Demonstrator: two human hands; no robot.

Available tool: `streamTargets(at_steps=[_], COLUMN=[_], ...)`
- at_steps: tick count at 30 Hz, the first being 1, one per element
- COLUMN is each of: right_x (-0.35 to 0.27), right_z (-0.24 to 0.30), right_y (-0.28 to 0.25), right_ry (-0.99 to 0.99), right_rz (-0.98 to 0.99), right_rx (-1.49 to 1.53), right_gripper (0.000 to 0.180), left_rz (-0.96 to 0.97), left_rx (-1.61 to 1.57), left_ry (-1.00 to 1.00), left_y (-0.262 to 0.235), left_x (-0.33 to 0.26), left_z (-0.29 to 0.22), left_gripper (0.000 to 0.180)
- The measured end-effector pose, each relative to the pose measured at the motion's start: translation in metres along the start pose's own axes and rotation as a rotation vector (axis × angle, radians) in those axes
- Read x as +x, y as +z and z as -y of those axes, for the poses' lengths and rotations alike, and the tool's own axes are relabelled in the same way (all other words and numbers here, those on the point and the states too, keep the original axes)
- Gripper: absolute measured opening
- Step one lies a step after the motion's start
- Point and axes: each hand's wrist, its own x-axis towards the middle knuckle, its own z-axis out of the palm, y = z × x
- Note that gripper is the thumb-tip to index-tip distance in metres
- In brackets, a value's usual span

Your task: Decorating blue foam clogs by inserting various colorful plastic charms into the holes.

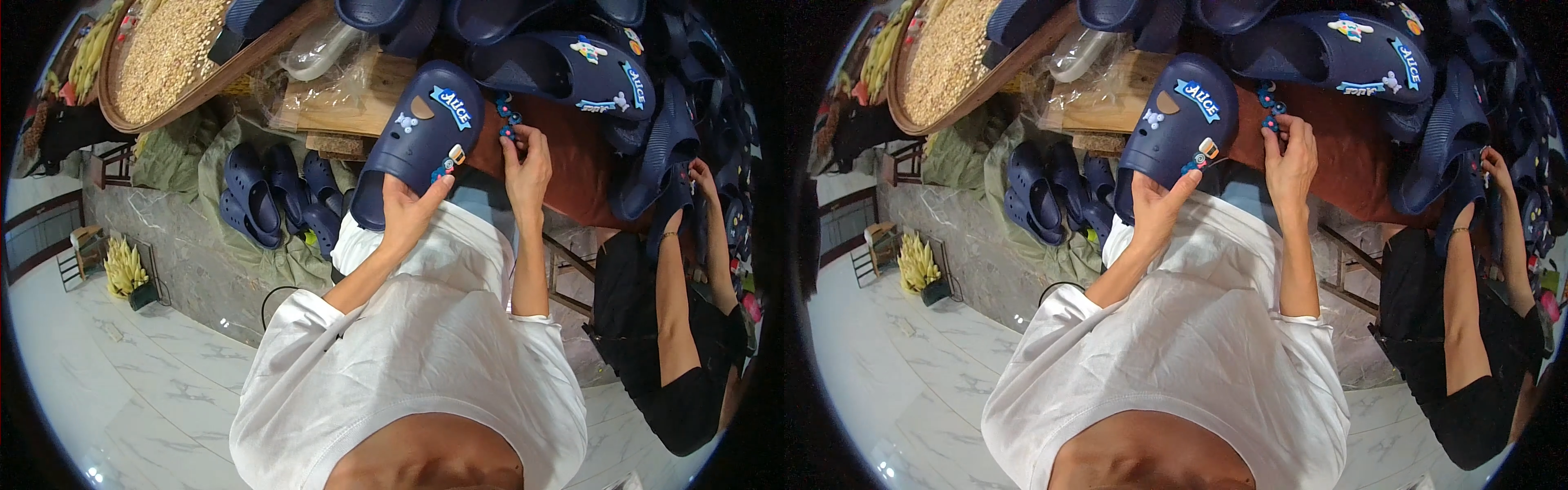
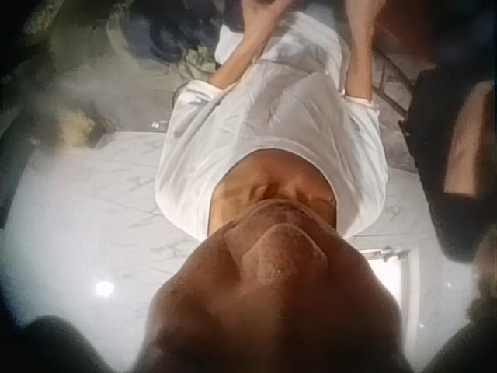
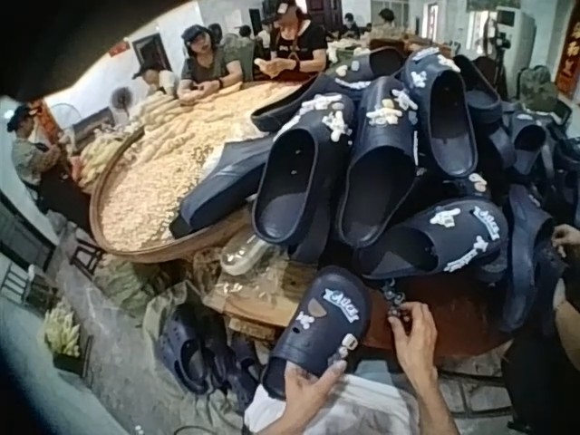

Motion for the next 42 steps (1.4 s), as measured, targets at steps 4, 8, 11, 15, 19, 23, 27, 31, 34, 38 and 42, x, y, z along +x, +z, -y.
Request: streamTargets(at_steps=[4,8,11,15,19,23,27,31,34,38,42], right_x=[0.002,-0.005,-0.008,-0.017,-0.022,-0.023,-0.022,-0.021,-0.022,-0.028,-0.034], right_z=[0.005,0.003,0.009,0.044,0.084,0.104,0.106,0.108,0.112,0.113,0.11], right_y=[0.001,-0.003,-0.012,-0.021,-0.025,-0.021,-0.019,-0.02,-0.016,-0.011,-0.01], right_ry=[0.036,0.116,0.11,0.111,0.086,0.107,0.178,0.069,0.104,0.011,-0.014], right_rz=[0.01,0.038,0.038,0.148,0.335,0.355,0.32,0.308,0.338,0.28,0.326], right_rx=[0.032,0.129,0.28,0.609,0.765,0.728,0.769,0.614,0.643,0.563,0.525], right_gripper=[0.019,0.018,0.014,0.013,0.016,0.015,0.014,0.013,0.012,0.012,0.018], left_rz=[0.055,-0.045,-0.039,-0.062,0.014,0.063,0.016,0.016,-0.007,-0.051,-0.1], left_rx=[-0.276,-0.795,-0.966,-0.898,-0.777,-0.664,-0.517,-0.499,-0.456,-0.432,-0.401], left_ry=[-0.2,-0.418,-0.458,-0.468,-0.377,-0.309,-0.283,-0.229,-0.204,-0.271,-0.252], left_y=[-0.006,-0.015,-0.02,-0.006,0.004,0.008,0.007,0.008,0.008,0.002,0.002], left_x=[0.011,0.016,0.019,0.011,-0.003,-0.011,-0.017,-0.017,-0.013,-0.005,-0.003], left_z=[-0.011,-0.022,-0.022,-0.035,-0.026,-0.023,-0.022,-0.018,-0.017,-0.022,-0.017], left_gripper=[0.049,0.056,0.055,0.051,0.045,0.041,0.037,0.034,0.032,0.027,0.018])
